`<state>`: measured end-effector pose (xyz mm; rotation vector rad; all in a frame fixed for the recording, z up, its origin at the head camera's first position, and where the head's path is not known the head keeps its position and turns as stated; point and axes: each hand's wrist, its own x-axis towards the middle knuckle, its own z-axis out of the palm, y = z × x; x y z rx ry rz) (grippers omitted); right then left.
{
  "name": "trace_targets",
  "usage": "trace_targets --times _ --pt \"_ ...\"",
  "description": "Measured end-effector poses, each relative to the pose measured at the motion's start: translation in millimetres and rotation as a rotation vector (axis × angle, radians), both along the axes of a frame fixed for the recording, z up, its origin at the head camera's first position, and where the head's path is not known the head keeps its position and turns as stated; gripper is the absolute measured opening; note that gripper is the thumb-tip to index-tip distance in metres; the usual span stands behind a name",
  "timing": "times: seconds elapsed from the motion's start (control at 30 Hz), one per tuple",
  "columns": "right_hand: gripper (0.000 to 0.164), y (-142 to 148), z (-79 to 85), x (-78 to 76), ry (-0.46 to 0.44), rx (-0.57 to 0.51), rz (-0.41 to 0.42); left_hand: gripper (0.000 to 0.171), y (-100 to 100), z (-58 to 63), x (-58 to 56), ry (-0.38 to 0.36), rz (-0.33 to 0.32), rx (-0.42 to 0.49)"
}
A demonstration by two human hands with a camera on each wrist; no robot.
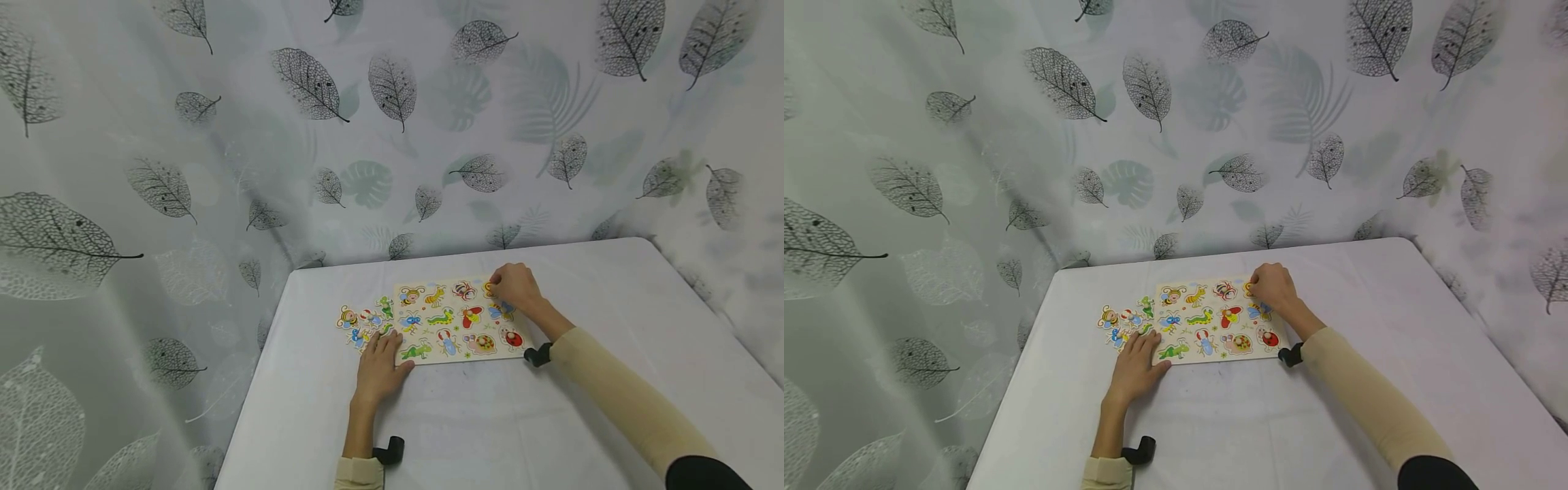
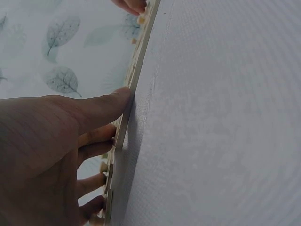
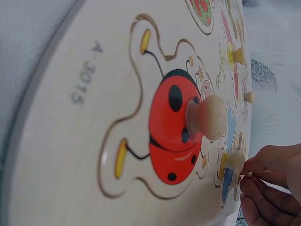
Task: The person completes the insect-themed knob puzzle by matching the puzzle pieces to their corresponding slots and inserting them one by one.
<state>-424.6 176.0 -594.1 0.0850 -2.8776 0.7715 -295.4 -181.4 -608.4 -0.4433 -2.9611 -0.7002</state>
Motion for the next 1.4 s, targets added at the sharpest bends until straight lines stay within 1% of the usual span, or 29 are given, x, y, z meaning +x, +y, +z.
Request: trace_targets --times 0.17,0.43,0.53,0.67,0.77,0.83,0.9,1.0,1.13,1.3,1.4 --pt "0.014 -0.6 -0.3 -0.7 -0.011 0.003 -0.002 0.065 0.1 -0.6 0.5 0.03 -0.003 0.002" --pt "0.016 -0.2 -1.2 0.2 -0.031 0.005 0.001 0.065 0.4 -0.1 1.2 0.045 -0.007 0.0" --pt "0.018 1.1 -2.1 1.9 -0.046 -0.009 -0.01 0.065 1.3 0.3 1.9 0.049 -0.012 0.004" --pt "0.025 4.5 -2.0 4.9 -0.078 -0.027 -0.002 0.065 1.1 0.5 2.4 0.046 -0.016 0.003" --pt "0.03 8.5 -0.4 10.2 -0.096 -0.049 0.003 0.064 0.9 2.0 2.4 0.037 -0.02 0.011" --pt "0.033 12.3 1.1 15.6 -0.111 -0.075 -0.011 0.064 0.8 2.6 2.1 0.026 -0.02 0.015" --pt "0.037 16.3 4.1 23.1 -0.132 -0.104 -0.026 0.064 0.5 2.9 1.9 0.017 -0.02 0.017" --pt "0.043 25.1 9.0 36.4 -0.164 -0.134 -0.035 0.063 1.1 1.8 1.4 0.024 -0.022 -0.001" --pt "0.056 35.1 13.8 51.3 -0.197 -0.144 0.021 0.065 1.0 0.1 1.8 0.029 -0.018 -0.011" --pt "0.082 43.1 16.8 67.6 -0.24 -0.124 0.139 0.065 1.7 2.1 2.7 0.002 -0.017 0.015" --pt "0.095 46.3 16.0 76.7 -0.272 -0.114 0.2 0.065 2.8 1.6 2.8 -0.012 -0.013 0.008"
